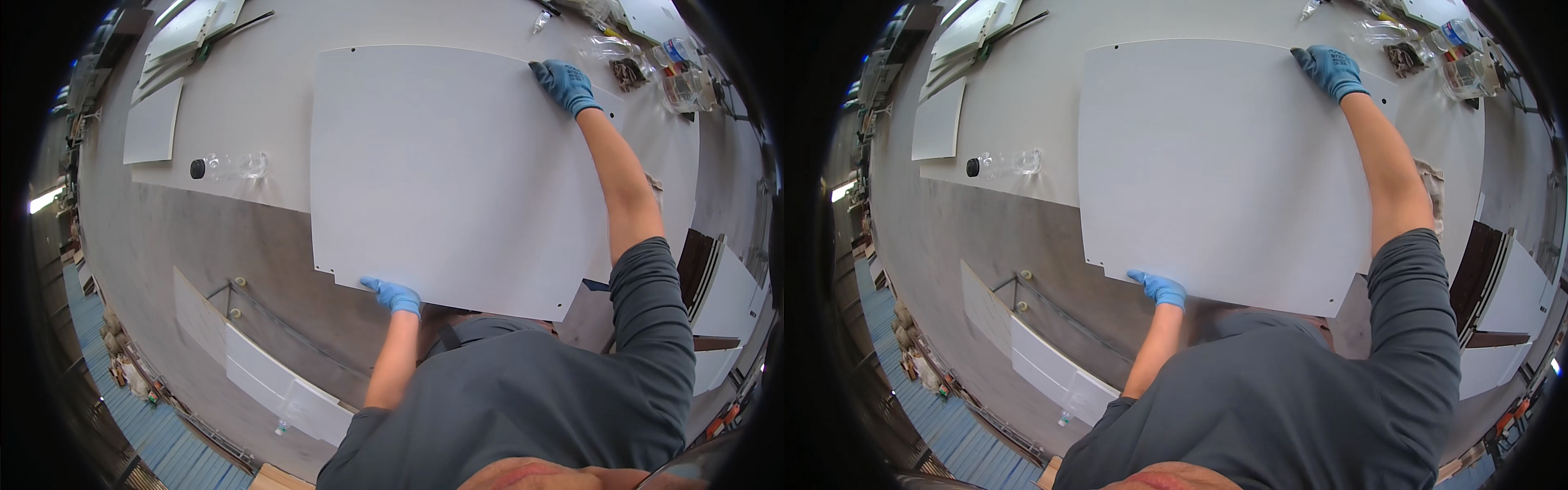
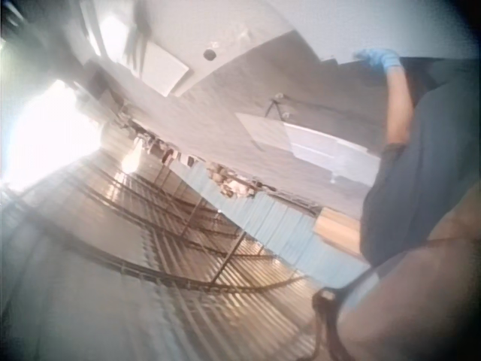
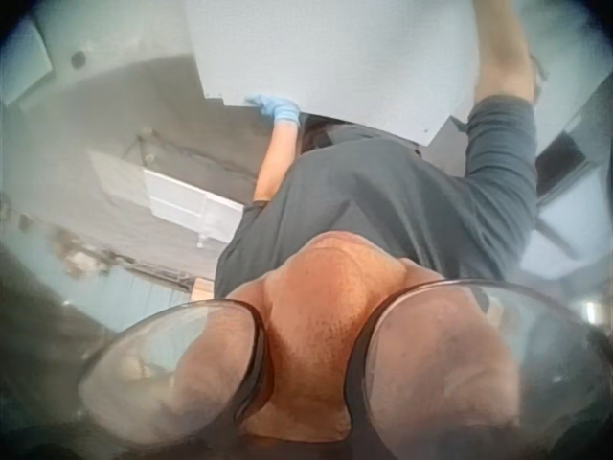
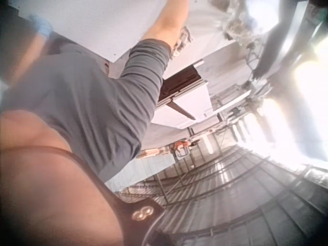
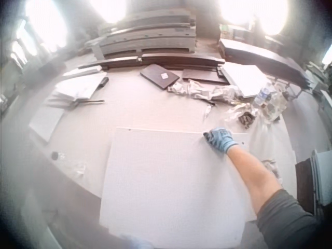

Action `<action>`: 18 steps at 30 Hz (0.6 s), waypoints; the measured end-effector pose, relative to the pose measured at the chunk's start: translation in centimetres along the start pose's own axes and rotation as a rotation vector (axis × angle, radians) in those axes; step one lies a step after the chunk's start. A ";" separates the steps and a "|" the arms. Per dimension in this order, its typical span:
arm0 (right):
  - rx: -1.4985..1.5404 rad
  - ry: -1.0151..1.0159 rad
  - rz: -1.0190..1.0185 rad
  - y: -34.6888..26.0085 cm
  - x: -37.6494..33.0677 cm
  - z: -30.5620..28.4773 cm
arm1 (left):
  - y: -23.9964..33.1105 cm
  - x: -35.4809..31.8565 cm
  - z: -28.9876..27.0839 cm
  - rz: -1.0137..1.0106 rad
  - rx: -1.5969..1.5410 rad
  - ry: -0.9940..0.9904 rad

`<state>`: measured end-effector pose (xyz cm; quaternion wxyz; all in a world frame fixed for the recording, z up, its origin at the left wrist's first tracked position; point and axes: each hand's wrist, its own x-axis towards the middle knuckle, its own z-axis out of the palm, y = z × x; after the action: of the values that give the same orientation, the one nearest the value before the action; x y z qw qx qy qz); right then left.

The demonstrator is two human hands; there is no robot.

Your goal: The person cleans a large white panel with a cloth and liquid, then applies adhesive from a tube to the panel surface. The person flips the panel and continues wiping the other side before placing it on a stack.

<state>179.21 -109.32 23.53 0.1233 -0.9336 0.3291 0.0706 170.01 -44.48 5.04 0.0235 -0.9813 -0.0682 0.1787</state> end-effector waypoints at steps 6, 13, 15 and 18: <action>0.051 0.039 0.034 -0.9 -1.1 -2.8 | 4.8 -1.2 -10.5 0.371 0.534 -0.179; 0.005 0.344 -0.110 -1.6 -4.8 -17.4 | 6.5 -3.7 -15.6 0.438 0.671 0.015; -0.058 0.387 -0.109 -2.4 -6.0 -24.0 | 5.8 -1.9 -14.4 0.499 1.200 0.525; -0.122 0.610 -0.063 -4.7 -9.3 -32.2 | 6.2 1.8 -11.3 0.588 1.347 0.942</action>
<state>176.62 -109.16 57.28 -0.0353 -0.9271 0.3169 -0.1972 176.46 -50.66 14.56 0.5774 -0.7081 0.3249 -0.2444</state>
